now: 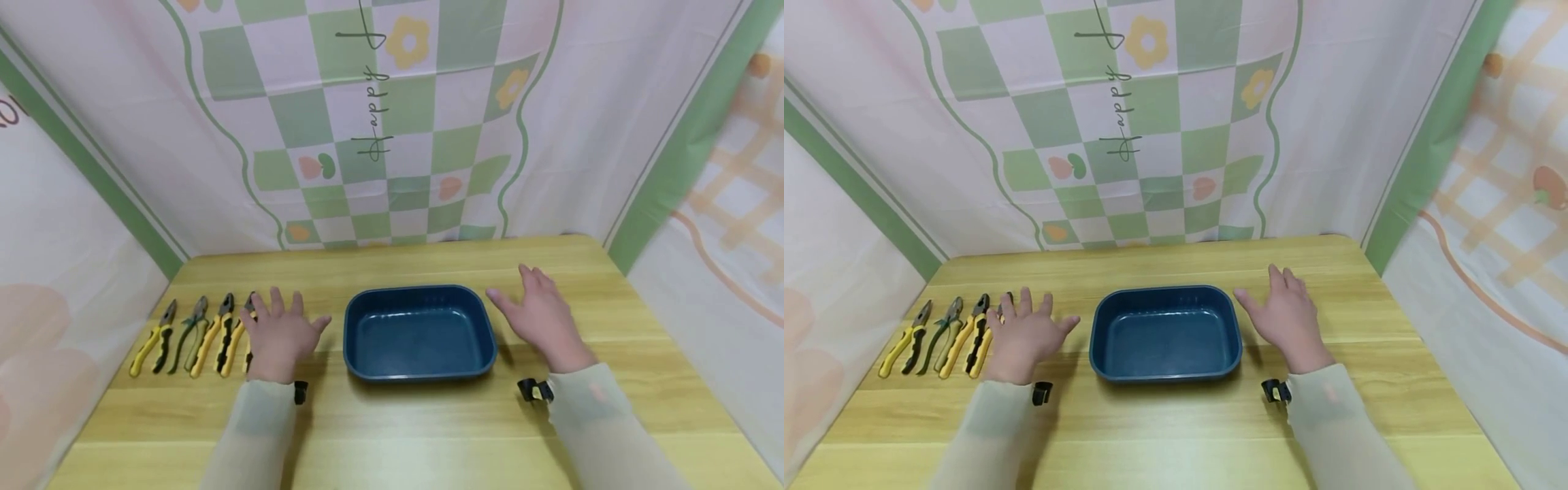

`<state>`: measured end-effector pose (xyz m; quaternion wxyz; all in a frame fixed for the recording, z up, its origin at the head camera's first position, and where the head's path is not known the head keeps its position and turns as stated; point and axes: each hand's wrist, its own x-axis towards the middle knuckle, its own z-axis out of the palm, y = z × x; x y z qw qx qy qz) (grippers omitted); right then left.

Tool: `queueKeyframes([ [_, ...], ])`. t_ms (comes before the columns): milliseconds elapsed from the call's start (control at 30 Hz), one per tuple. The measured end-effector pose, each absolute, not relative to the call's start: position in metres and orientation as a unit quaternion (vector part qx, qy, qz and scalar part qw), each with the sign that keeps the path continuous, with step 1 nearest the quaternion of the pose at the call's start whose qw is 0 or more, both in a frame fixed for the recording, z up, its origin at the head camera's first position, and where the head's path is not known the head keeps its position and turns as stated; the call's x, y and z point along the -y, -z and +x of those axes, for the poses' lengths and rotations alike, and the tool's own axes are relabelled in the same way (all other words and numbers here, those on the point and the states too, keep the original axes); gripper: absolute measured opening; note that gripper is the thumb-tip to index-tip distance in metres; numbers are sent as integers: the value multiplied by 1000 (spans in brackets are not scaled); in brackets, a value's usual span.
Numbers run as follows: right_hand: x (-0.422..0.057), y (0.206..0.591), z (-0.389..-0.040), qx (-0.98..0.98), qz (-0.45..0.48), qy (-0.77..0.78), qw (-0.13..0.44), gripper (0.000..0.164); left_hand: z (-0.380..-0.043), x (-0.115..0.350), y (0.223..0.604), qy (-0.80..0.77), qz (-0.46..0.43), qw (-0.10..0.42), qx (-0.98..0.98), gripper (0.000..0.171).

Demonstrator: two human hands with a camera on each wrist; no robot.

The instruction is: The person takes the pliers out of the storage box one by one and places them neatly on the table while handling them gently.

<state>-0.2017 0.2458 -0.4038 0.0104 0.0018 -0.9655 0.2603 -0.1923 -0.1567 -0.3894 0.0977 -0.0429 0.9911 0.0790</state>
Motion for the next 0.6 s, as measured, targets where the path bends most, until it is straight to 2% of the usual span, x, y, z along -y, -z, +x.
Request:
queueKeyframes([
  [133, -242, 411, -211, 975, -15, -220, 33, 104, -197, 157, 395, -91, -61, 94, -990, 84],
  [367, -234, 419, -220, 979, -27, -198, 27, 108, -204, 156, 399, -104, -92, 104, -985, 87],
  [600, -234, 424, -222, 983, -36, -178, 40, 108, -208, 154, 404, -103, -83, 93, -987, 88],
])
